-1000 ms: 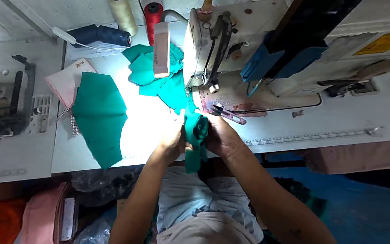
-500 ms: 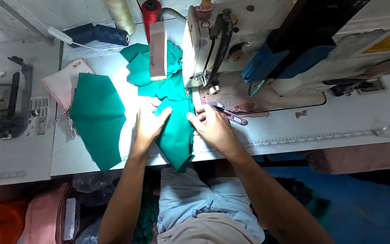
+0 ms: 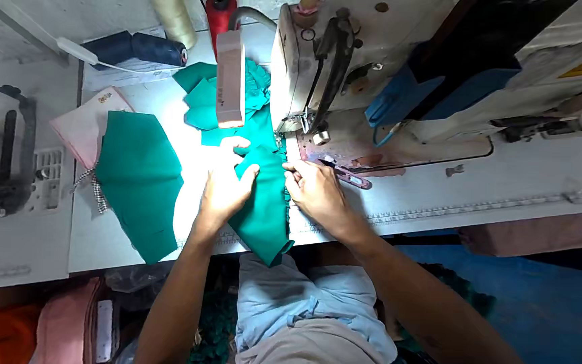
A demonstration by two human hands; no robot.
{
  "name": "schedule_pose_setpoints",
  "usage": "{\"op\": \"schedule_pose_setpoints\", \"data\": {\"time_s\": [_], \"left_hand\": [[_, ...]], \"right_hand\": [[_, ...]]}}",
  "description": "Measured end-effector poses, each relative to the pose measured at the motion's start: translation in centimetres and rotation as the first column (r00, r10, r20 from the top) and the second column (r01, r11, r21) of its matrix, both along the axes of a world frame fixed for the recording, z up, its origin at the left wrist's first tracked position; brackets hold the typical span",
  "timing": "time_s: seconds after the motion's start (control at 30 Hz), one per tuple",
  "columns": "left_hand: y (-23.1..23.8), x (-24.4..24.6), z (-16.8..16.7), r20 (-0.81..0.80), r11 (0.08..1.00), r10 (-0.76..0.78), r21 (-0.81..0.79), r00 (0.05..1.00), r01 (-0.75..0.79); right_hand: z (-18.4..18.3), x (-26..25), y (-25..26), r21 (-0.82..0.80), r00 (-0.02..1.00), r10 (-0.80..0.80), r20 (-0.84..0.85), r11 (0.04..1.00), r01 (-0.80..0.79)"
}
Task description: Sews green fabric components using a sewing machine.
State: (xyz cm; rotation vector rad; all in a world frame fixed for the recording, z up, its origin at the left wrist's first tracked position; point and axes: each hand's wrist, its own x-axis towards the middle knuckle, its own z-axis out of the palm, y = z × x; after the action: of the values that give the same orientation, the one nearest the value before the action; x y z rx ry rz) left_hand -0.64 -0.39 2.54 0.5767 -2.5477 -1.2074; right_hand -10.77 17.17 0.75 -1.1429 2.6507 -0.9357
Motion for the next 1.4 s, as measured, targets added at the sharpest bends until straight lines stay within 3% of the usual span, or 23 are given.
{"op": "schedule_pose_setpoints", "data": {"time_s": [0.07, 0.17, 0.3, 0.37, 0.47, 0.57, 0.8, 1.03, 1.4], "left_hand": [[-0.9, -0.8, -0.3, 0.133, 0.999, 0.046, -0.027, 0.99, -0.043], [-1.5, -2.0, -0.4, 0.19, 0.995, 0.075, -0.083, 0.979, -0.06], [-0.4, -1.2, -0.5, 0.076, 0.973, -0.04, -0.222, 0.996, 0.056], [-0.1, -1.1, -0.4, 0.076, 0.877, -0.154, -0.449, 0.985, 0.172], [-1.4, -2.1, -1.5, 0.113, 0.667, -0.393, -0.648, 0.912, 0.368], [-3.2, -3.4, -3.8, 0.11, 0.608, -0.526, -0.644, 0.843, 0.464], [-3.1, -3.4, -3.2, 0.198, 0.585, -0.461, -0.666, 0.865, 0.464], [-3.2, -3.2, -3.5, 0.203, 0.64, -0.461, -0.599, 0.864, 0.482], [-3.3, -3.5, -3.5, 0.256, 0.586, -0.456, -0.634, 0.852, 0.504]], "right_hand": [[-0.7, -0.1, 0.0, 0.051, 0.984, 0.043, -0.172, 0.998, -0.035], [-1.2, -1.2, 0.0, 0.135, 0.926, 0.189, -0.327, 0.979, -0.153], [-2.1, -2.5, 0.5, 0.156, 0.882, 0.294, -0.367, 0.955, -0.253], [-2.4, -2.5, 0.6, 0.153, 0.892, 0.274, -0.36, 0.96, -0.233], [-2.7, -2.3, 0.8, 0.16, 0.899, 0.257, -0.354, 0.964, -0.213], [-2.6, -2.3, 0.7, 0.165, 0.901, 0.255, -0.352, 0.964, -0.208], [-2.5, -2.1, 0.7, 0.162, 0.907, 0.233, -0.351, 0.969, -0.186], [-2.1, -1.6, 0.6, 0.187, 0.914, 0.222, -0.338, 0.968, -0.166], [-1.6, -1.3, 0.3, 0.24, 0.917, 0.208, -0.339, 0.962, -0.13]]}}
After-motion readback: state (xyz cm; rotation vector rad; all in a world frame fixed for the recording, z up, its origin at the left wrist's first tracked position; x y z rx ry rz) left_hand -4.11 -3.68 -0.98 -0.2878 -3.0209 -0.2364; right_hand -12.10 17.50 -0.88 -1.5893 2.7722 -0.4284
